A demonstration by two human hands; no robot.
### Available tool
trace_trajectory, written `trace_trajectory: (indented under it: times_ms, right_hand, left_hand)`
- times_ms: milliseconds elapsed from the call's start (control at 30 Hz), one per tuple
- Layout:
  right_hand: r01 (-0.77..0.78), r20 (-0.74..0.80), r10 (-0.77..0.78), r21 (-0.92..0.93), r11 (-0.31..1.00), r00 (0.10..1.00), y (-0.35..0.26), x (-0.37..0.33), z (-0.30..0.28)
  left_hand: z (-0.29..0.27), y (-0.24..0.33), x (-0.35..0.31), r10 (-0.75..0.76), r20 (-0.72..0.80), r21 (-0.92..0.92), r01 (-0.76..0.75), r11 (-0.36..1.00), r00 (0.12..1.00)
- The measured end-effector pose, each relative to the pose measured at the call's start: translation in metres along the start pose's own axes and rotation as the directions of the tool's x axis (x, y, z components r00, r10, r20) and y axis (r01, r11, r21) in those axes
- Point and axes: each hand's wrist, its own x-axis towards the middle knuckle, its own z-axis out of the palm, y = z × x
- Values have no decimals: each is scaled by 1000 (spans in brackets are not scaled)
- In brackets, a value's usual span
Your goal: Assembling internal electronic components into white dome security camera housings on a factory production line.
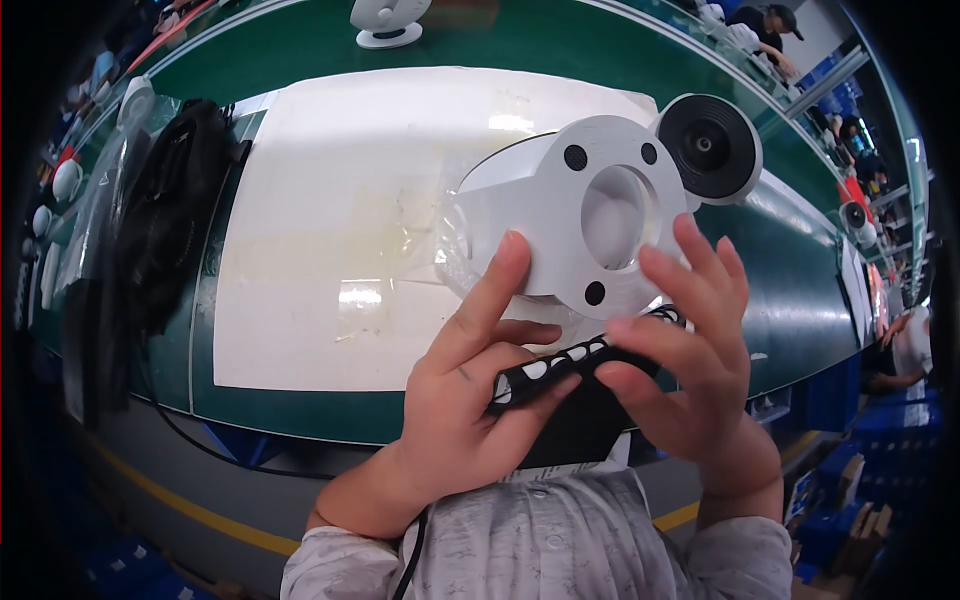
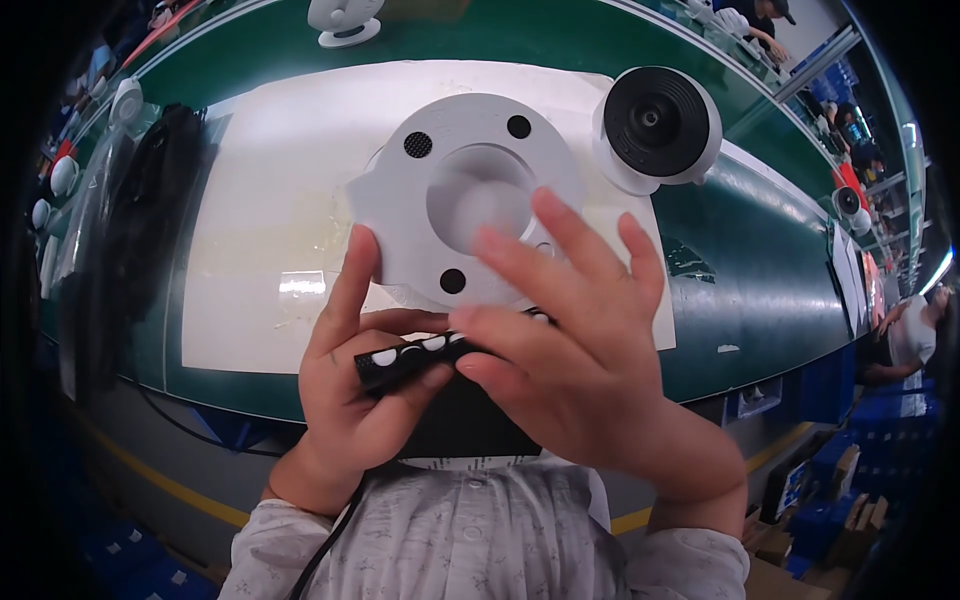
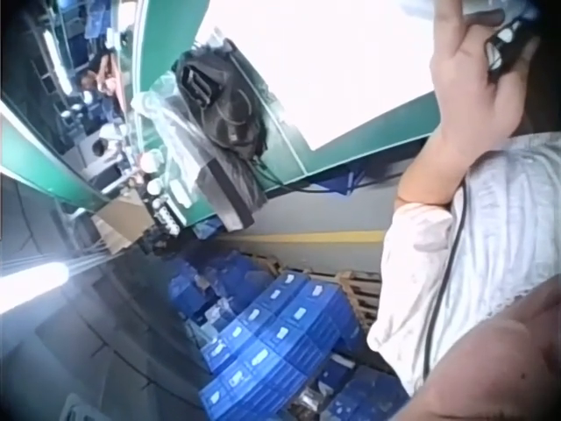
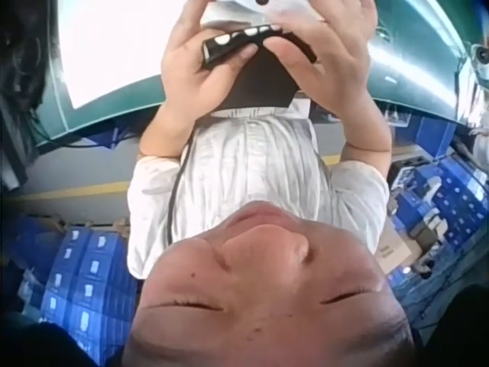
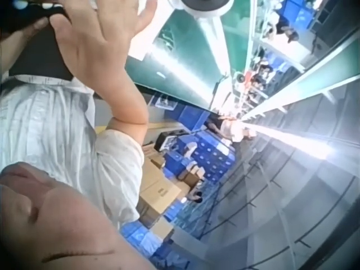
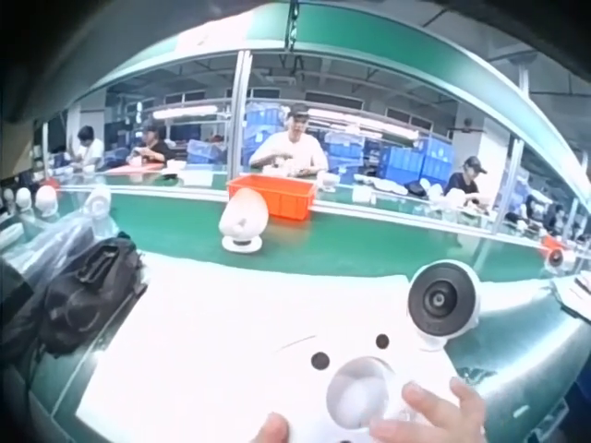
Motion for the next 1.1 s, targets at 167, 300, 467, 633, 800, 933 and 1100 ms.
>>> trace_trajectory:
  times_ms: [167, 300, 467, 633, 800, 933, 1100]
  right_hand:
    - [62, -154, -52, 58, 996, 987, 1, -9, 14]
    - [71, -194, -48, 113, 991, 980, 14, -7, 7]
    - [-184, -197, 271, 373, 910, 942, 34, 2, 10]
    - [-186, -133, 201, 121, 975, 971, 23, -5, -3]
    - [-61, 168, 113, -289, 955, 979, 6, -13, -17]
    - [-379, -23, 491, 606, 700, 871, 37, -10, 11]
    - [-458, 416, 445, 889, -14, 793, 36, 21, 8]
  left_hand:
    - [4, 4, 2, -46, -41, -68, 43, 997, 998]
    - [3, -3, -2, 15, -13, -4, -15, 1000, 1000]
    - [4, 0, -1, -1, -3, 61, 1, 998, 1000]
    - [9, 1, -1, -34, -83, 48, 38, 998, 996]
    - [11, 4, 2, 10, -43, 198, -1, 980, 999]
    - [12, 0, 4, 13, -35, 204, -6, 979, 999]
    - [-3, 6, -5, -18, -99, 77, 25, 997, 995]
